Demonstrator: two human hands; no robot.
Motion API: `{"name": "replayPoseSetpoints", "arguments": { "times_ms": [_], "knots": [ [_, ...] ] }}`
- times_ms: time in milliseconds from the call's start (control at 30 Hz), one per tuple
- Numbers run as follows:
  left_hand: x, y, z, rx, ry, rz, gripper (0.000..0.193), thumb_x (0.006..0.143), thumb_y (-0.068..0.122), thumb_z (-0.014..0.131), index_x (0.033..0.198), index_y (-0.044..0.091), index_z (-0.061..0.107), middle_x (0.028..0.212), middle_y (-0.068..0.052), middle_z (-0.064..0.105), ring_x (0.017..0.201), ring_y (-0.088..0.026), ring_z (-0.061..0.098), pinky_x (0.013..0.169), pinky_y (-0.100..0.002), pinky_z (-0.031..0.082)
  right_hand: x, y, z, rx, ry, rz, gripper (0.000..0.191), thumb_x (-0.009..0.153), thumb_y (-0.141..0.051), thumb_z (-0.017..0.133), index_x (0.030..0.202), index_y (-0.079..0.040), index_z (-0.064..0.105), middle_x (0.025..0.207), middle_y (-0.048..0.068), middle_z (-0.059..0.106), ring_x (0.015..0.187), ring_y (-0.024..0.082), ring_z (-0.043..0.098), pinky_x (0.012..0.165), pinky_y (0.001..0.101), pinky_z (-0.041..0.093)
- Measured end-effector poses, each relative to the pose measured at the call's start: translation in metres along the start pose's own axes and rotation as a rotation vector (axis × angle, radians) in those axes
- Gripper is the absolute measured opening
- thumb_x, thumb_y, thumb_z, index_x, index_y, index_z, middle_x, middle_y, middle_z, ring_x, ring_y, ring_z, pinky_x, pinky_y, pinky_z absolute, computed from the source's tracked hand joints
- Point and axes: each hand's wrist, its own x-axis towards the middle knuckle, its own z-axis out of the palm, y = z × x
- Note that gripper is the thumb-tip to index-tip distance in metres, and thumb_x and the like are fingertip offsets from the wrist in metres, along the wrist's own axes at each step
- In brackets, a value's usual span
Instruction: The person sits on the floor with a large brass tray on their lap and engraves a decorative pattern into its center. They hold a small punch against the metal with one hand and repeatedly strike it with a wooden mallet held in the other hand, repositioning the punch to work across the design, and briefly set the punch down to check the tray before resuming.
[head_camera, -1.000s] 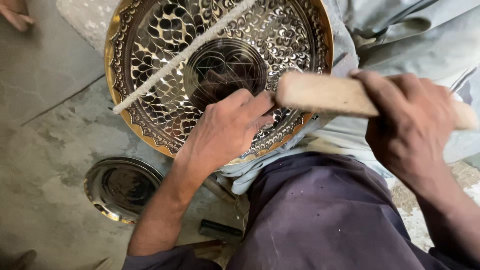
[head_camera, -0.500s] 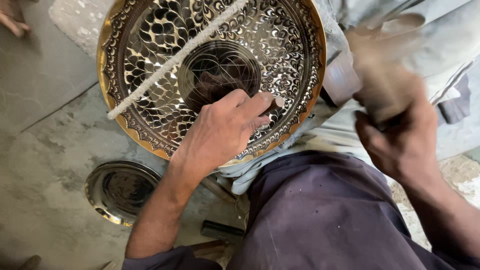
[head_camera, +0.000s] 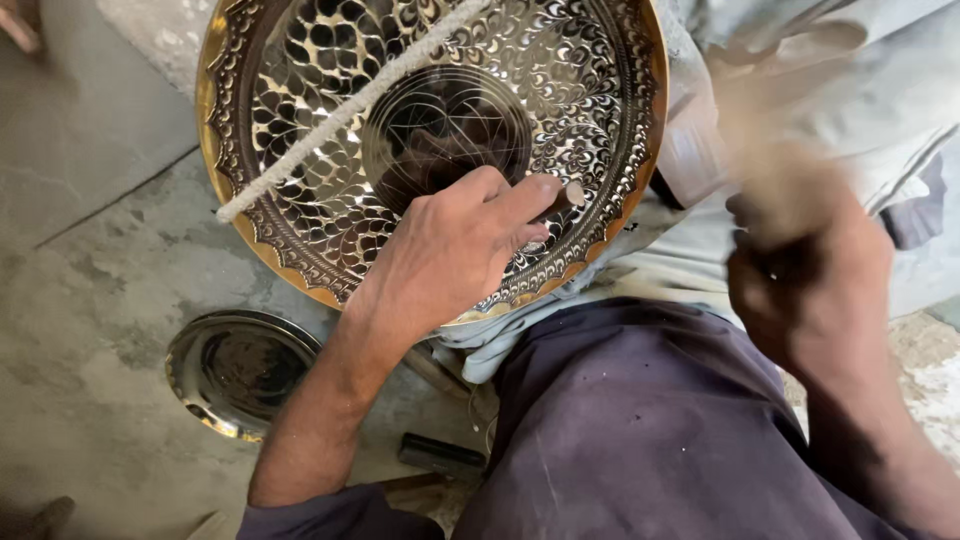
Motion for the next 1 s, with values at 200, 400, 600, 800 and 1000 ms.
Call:
{"name": "replayPoseSetpoints", "arguments": {
  "times_ms": [200, 400, 600, 800, 1000],
  "knots": [
    [-0.002, -0.003, 0.003, 0.005, 0.029, 0.020, 0.033, 0.099, 0.020, 0.074, 0.129, 0.013, 0.063, 0.084, -0.008, 0.054, 0.066, -0.026, 0.060, 0.056, -0.040, 0.051, -0.009, -0.001, -0.002, -0.124, -0.016, -0.037, 0.043, 0.085, -0.002, 0.073, 0.124, -0.005, 0.055, 0.105, 0.013, 0.066, 0.095, 0.034, 0.066, 0.085, 0.0421, 0.053],
    [-0.002, -0.004, 0.003, 0.015, 0.029, 0.021, 0.033, 0.099, 0.019, 0.075, 0.129, 0.014, 0.063, 0.083, -0.008, 0.053, 0.066, -0.025, 0.060, 0.055, -0.040, 0.050, -0.017, 0.006, -0.006, -0.209, -0.053, -0.031, 0.039, 0.090, -0.002, 0.070, 0.127, -0.003, 0.057, 0.105, 0.017, 0.067, 0.097, 0.037, 0.067, 0.087, 0.0457, 0.053],
    [-0.006, -0.004, 0.005, 0.013, 0.072, 0.030, 0.036, 0.097, 0.017, 0.077, 0.130, 0.015, 0.063, 0.083, -0.008, 0.053, 0.067, -0.024, 0.060, 0.057, -0.040, 0.050, -0.013, 0.019, -0.001, -0.457, -0.081, -0.122, 0.039, 0.080, 0.006, 0.071, 0.119, 0.002, 0.064, 0.092, 0.024, 0.067, 0.086, 0.044, 0.066, 0.075, 0.0502, 0.052],
    [-0.012, -0.003, 0.011, -0.100, 0.259, 0.006, 0.036, 0.101, 0.019, 0.078, 0.132, 0.013, 0.060, 0.087, -0.005, 0.056, 0.071, -0.019, 0.061, 0.064, -0.037, 0.053, 0.017, 0.038, -0.009, -0.156, -0.116, -0.207, 0.033, 0.103, 0.010, 0.056, 0.136, 0.004, 0.056, 0.117, 0.018, 0.066, 0.109, 0.023, 0.069, 0.095, 0.0305, 0.055],
    [-0.016, 0.000, 0.012, -0.071, 0.260, -0.032, 0.036, 0.102, 0.018, 0.077, 0.133, 0.010, 0.060, 0.089, -0.007, 0.056, 0.071, -0.021, 0.059, 0.064, -0.037, 0.051, 0.025, 0.019, -0.011, 0.032, -0.043, -0.141, 0.040, 0.094, 0.010, 0.064, 0.131, -0.001, 0.058, 0.112, 0.016, 0.066, 0.096, 0.022, 0.068, 0.082, 0.0303, 0.056]
  ]
}}
